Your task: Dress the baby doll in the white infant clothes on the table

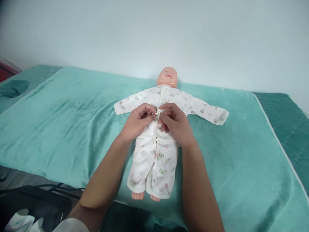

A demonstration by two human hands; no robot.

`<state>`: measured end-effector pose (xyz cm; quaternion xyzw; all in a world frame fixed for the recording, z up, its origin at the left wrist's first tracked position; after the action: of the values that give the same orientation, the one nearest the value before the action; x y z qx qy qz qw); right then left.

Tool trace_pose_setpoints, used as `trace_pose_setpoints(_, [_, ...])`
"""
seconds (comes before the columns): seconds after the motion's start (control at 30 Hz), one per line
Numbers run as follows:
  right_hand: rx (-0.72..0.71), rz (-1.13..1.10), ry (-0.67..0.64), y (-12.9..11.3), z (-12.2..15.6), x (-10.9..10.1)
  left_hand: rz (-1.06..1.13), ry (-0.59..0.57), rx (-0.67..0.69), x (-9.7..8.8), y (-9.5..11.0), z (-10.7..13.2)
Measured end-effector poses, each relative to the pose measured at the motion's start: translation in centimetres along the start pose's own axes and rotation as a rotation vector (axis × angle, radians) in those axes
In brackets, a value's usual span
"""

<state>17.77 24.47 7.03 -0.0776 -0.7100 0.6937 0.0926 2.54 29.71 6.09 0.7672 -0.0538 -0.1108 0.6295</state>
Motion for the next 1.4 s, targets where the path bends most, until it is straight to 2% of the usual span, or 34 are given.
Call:
trace_pose_setpoints(0.07, [-0.031,-0.061,0.068,-0.1,-0.1,-0.5,-0.037,0.025,0.076,0.0,0.1,0.0])
trace_pose_setpoints(0.17, [-0.097,-0.153,0.236,-0.1,-0.3,-1.4,-0.105,0.058,0.24,-0.1,0.2,0.0])
trace_pose_setpoints(0.27, [-0.202,-0.153,0.394,0.1,-0.5,-1.9,-0.191,0.056,0.341,0.0,0.0,0.0])
trace_pose_setpoints(0.33, [-0.303,-0.112,0.455,0.1,-0.6,-2.0,-0.229,0.071,0.379,-0.1,-0.1,0.1])
trace_pose_setpoints(0.4, [-0.407,-0.05,0.466,0.2,-0.5,-1.7,-0.256,0.11,0.403,-0.1,-0.1,0.1])
trace_pose_setpoints(0.5, [-0.474,0.128,0.398,0.5,-0.4,-0.9,-0.321,0.154,0.452,-0.2,0.1,0.2])
trace_pose_setpoints(0.6, [-0.487,0.325,0.333,1.0,-0.7,-0.8,-0.407,0.159,0.517,-0.3,-0.2,-0.3])
trace_pose_setpoints(0.7, [-0.401,0.393,0.374,2.0,-1.8,-2.1,-0.472,0.234,0.54,-1.2,-1.8,-1.5])
trace_pose_setpoints(0.77, [-0.3,0.395,0.425,3.0,-2.9,-3.4,-0.529,0.292,0.516,-1.9,-3.2,-2.4])
trace_pose_setpoints(0.83, [-0.267,0.414,0.457,3.9,-3.8,-4.4,-0.618,0.341,0.437,-2.5,-4.5,-3.1])
trace_pose_setpoints(0.97, [-0.385,0.543,0.432,5.1,-4.3,-5.1,-0.876,0.395,0.211,-4.0,-6.1,-2.9])
trace_pose_setpoints(1.03, [-0.435,0.688,0.417,5.5,-3.8,-5.6,-0.988,0.39,0.129,-5.2,-6.5,-2.2])
trace_pose_setpoints(1.1, [-0.425,0.891,0.405,5.8,-3.0,-6.7,-1.056,0.394,0.048,-6.9,-7.1,-1.5])
trace_pose_setpoints(1.23, [-0.25,1.251,0.384,6.1,-1.1,-11.3,-1.109,0.461,-0.07,-10.0,-8.2,-0.3])
trace_pose_setpoints(1.33, [-0.11,1.35,0.433,6.3,0.1,-15.4,-1.148,0.455,-0.054,-10.7,-8.5,0.1])
trace_pose_setpoints(1.4, [-0.046,1.372,0.455,6.4,0.7,-17.1,-1.17,0.417,-0.038,-10.5,-8.6,0.1])
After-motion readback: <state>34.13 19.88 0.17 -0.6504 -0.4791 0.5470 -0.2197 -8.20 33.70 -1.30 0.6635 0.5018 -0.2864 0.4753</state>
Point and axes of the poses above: each hand's wrist, its own z-axis away from the middle knuckle, its own x-axis out of the palm, y = z × x, the point moved 4 cm from there along -z, towards the middle knuckle, and after that the axes turned 10 degrees about y, right-handed, at the moved point
